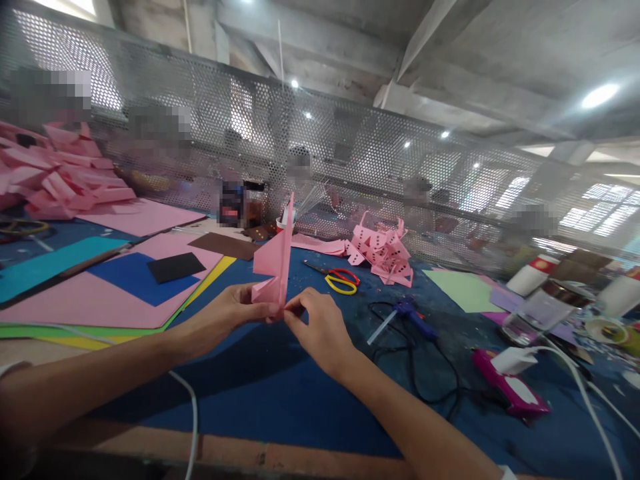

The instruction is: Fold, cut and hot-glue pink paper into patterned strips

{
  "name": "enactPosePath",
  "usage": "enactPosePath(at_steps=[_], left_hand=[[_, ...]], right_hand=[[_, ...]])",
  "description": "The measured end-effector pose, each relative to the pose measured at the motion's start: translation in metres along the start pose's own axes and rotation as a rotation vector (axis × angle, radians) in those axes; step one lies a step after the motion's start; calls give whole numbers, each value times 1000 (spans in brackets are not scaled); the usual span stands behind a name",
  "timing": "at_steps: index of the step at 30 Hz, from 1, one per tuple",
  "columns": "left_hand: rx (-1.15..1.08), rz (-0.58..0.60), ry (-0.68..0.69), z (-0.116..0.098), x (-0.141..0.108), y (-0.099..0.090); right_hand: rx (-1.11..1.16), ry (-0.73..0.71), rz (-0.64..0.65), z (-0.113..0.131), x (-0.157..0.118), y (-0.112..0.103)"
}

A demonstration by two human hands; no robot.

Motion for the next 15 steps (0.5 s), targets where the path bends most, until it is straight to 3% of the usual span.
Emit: enactPosePath(at_steps=[5, 15], left_hand=[[87, -45, 15, 3, 1, -2], [6, -63, -7, 0, 1, 1]], right_hand=[[-9, 44, 13, -1, 1, 1], [140, 93, 28, -4, 1, 5]])
Point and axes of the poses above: each hand's wrist, its own x-axis towards the middle knuckle, its own y-axis out of the palm, z = x × y, the point moved 6 cm from there along x, towards the middle knuckle, and after that the axes turned 6 degrees about z, right-handed, at the moved point
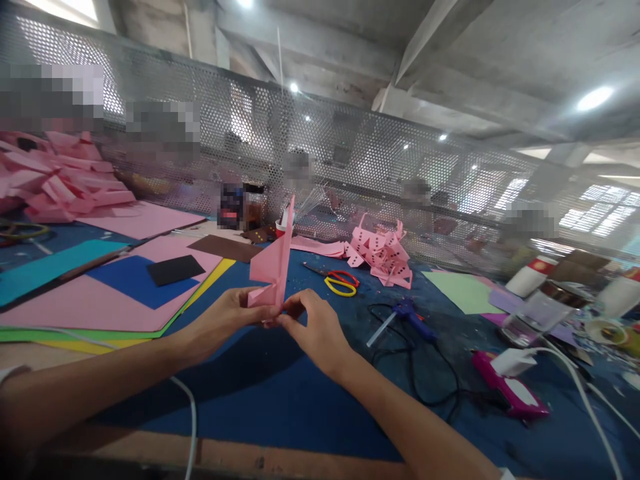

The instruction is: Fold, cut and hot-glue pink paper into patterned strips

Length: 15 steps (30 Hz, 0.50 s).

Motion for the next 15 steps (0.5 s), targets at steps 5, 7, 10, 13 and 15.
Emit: enactPosePath(at_steps=[5, 7, 10, 13, 15], left_hand=[[-5, -1, -8, 3, 1, -1], [-5, 4, -2, 4, 2, -2], [-12, 1, -5, 4, 2, -3], [-21, 3, -3, 3, 2, -3], [-21, 7, 11, 3, 2, -2]], right_hand=[[67, -32, 2, 0, 2, 1], [85, -27, 2, 0, 1, 2], [97, -9, 9, -1, 1, 3], [108, 1, 16, -1, 1, 3], [126, 3, 20, 0, 1, 3]])
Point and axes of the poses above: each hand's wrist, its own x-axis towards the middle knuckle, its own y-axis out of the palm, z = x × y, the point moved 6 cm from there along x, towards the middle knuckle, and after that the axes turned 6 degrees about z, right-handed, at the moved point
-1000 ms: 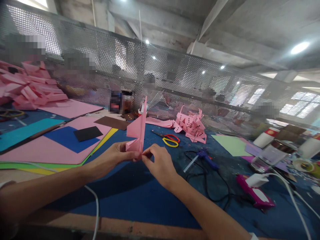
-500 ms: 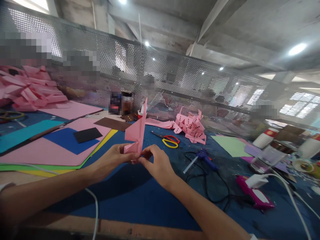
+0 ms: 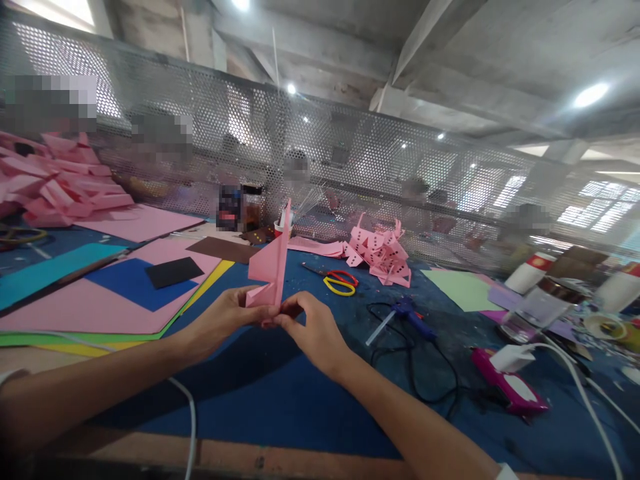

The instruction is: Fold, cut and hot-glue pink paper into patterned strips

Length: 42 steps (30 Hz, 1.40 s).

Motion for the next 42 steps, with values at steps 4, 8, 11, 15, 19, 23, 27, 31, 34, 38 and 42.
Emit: enactPosePath(at_steps=[4, 8, 11, 15, 19, 23, 27, 31, 34, 38, 42], left_hand=[[26, 2, 9, 0, 0, -1], [40, 10, 12, 2, -1, -1], [16, 34, 16, 3, -1, 0], [-10, 72, 38, 3, 0, 3], [-25, 96, 40, 3, 1, 6], [14, 95, 26, 2, -1, 6], [73, 57, -19, 7, 0, 3], [112, 63, -44, 16, 4, 0], [141, 48, -44, 20, 5, -2], [135, 36, -53, 19, 5, -1], [129, 10, -76, 16, 3, -2]], right_hand=[[42, 22, 9, -2, 1, 0], [138, 43, 27, -7, 3, 0], [222, 81, 26, -12, 6, -1], [307, 157, 19, -19, 7, -2], [333, 188, -1, -22, 7, -3], [372, 211, 8, -23, 8, -2], [432, 217, 21, -23, 7, 1], [449, 209, 39, -26, 7, 3], [457, 226, 41, -27, 6, 4], [496, 227, 53, -24, 6, 6], [475, 231, 53, -23, 6, 6]])
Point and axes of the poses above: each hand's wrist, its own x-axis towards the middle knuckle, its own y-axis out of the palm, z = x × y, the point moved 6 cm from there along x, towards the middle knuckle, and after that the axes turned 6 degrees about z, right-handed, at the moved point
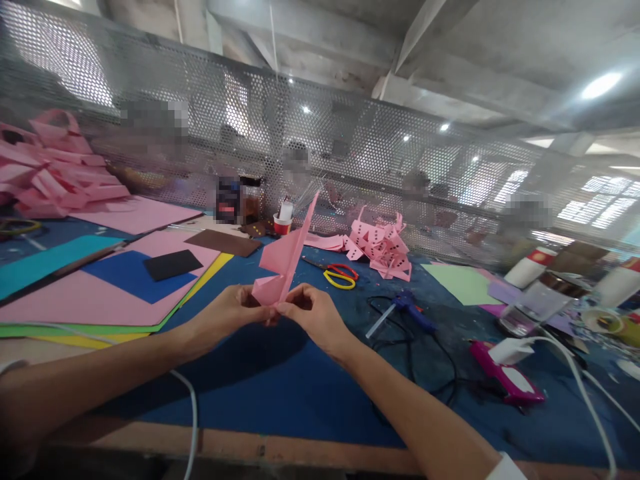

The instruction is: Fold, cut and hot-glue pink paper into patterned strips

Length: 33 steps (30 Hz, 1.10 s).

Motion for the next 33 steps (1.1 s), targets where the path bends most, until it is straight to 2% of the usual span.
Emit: enactPosePath(at_steps=[9, 17, 33], left_hand=[[-37, 5, 6, 0, 0, 0], [24, 31, -13, -1, -1, 1], [-13, 55, 42, -1, 0, 0]], right_hand=[[-149, -13, -17, 1, 0, -1], [-139, -9, -55, 0, 0, -4], [-211, -51, 20, 4, -2, 2]])
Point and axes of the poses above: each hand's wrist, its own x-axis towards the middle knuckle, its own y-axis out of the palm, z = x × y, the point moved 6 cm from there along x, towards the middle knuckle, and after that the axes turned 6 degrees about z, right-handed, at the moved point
